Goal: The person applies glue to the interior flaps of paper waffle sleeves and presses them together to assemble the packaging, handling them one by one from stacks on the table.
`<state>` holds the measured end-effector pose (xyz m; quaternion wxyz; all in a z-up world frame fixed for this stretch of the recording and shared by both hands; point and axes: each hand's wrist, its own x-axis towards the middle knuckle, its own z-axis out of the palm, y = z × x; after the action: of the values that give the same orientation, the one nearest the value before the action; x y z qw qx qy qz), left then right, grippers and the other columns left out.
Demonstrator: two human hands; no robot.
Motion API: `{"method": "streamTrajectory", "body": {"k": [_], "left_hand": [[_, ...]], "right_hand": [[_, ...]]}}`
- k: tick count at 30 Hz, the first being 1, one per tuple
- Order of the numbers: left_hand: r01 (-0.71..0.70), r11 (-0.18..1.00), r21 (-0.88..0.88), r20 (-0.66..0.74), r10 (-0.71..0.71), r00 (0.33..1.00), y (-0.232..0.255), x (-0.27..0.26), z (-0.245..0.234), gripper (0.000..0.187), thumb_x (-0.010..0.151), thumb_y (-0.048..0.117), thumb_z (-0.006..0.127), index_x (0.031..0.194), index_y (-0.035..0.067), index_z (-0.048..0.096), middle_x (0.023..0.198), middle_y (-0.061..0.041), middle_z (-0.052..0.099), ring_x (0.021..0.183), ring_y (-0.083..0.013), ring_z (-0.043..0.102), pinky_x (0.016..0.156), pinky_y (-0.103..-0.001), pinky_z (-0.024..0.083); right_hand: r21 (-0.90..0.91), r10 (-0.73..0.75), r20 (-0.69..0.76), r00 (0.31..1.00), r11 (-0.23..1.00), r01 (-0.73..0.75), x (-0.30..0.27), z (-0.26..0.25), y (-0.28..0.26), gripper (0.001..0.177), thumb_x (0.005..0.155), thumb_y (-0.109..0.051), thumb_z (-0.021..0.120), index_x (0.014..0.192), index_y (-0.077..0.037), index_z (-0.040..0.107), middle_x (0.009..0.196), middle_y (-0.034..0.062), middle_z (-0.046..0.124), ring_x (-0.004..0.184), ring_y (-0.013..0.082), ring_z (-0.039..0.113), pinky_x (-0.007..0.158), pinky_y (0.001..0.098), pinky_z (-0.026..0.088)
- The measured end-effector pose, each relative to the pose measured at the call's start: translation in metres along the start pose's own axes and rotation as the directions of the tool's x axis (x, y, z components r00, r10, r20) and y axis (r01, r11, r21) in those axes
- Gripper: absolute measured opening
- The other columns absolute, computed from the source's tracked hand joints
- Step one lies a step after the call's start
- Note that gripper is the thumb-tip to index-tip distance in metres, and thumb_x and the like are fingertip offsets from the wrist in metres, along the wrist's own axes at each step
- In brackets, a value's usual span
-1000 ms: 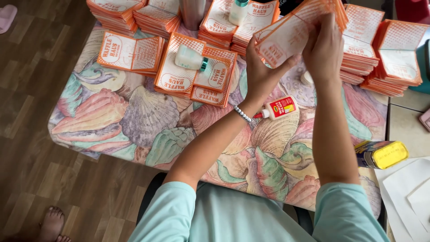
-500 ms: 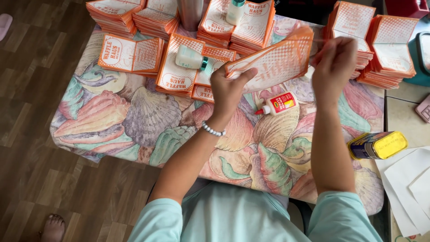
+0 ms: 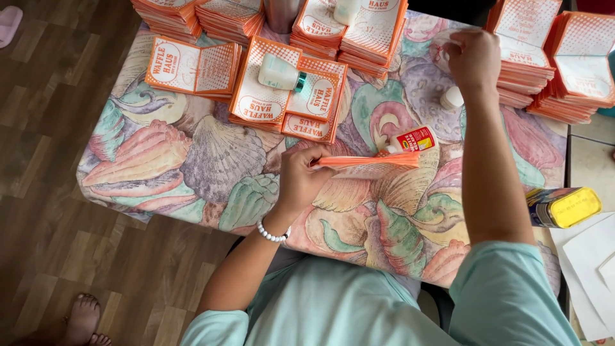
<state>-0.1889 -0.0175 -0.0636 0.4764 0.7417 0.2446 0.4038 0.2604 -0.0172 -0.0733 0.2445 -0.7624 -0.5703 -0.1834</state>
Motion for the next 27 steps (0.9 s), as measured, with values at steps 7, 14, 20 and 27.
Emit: {"method": "streamTrajectory", "body": {"k": [7, 14, 20, 27], "left_hand": [[0.124, 0.898, -0.422, 0.088, -0.095, 0.992, 0.024, -0.023, -0.012, 0.015, 0.077, 0.0, 0.087, 0.084, 0.007, 0.075, 0.08, -0.003, 0.075, 0.078, -0.0093, 0.07, 0.074, -0.024, 0.065], [0.088, 0.959, -0.269, -0.013, -0.095, 0.995, 0.019, -0.041, 0.036, 0.035, 0.063, 0.015, 0.096, 0.088, 0.009, 0.072, 0.069, -0.006, 0.065, 0.072, -0.011, 0.061, 0.066, -0.029, 0.049], [0.022, 0.913, -0.407, -0.106, -0.071, 0.992, 0.026, -0.075, 0.056, 0.079, 0.072, 0.03, 0.092, 0.137, 0.002, 0.056, 0.118, -0.02, 0.065, 0.113, -0.0289, 0.064, 0.101, -0.047, 0.051], [0.117, 0.896, -0.429, -0.189, -0.216, 0.958, 0.022, -0.096, 0.083, 0.034, 0.096, 0.039, 0.072, 0.109, 0.01, 0.061, 0.1, -0.004, 0.061, 0.099, -0.0116, 0.054, 0.092, -0.032, 0.046]], "right_hand": [[0.869, -0.269, 0.059, 0.961, 0.488, 0.083, -0.099, -0.157, -0.161, 0.075, 0.098, -0.03, 0.061, 0.162, -0.004, 0.033, 0.153, 0.0174, 0.051, 0.119, 0.0243, 0.059, 0.101, 0.0344, 0.054], [0.889, 0.261, 0.031, 0.965, 0.434, -0.146, -0.252, -0.129, -0.211, 0.077, 0.082, 0.012, 0.073, 0.15, 0.009, 0.038, 0.102, 0.0261, 0.068, 0.098, 0.0329, 0.07, 0.088, 0.043, 0.055], [0.907, 0.418, 0.026, 0.908, 0.372, -0.197, -0.293, -0.116, -0.218, 0.089, 0.081, 0.017, 0.07, 0.158, -0.004, 0.031, 0.115, 0.0235, 0.06, 0.109, 0.0285, 0.064, 0.095, 0.0407, 0.053], [0.888, 0.473, -0.079, 0.878, 0.434, -0.154, -0.307, -0.121, -0.241, 0.087, 0.074, 0.024, 0.047, 0.156, 0.001, 0.029, 0.117, 0.0244, 0.056, 0.114, 0.0317, 0.062, 0.101, 0.0465, 0.051]]}}
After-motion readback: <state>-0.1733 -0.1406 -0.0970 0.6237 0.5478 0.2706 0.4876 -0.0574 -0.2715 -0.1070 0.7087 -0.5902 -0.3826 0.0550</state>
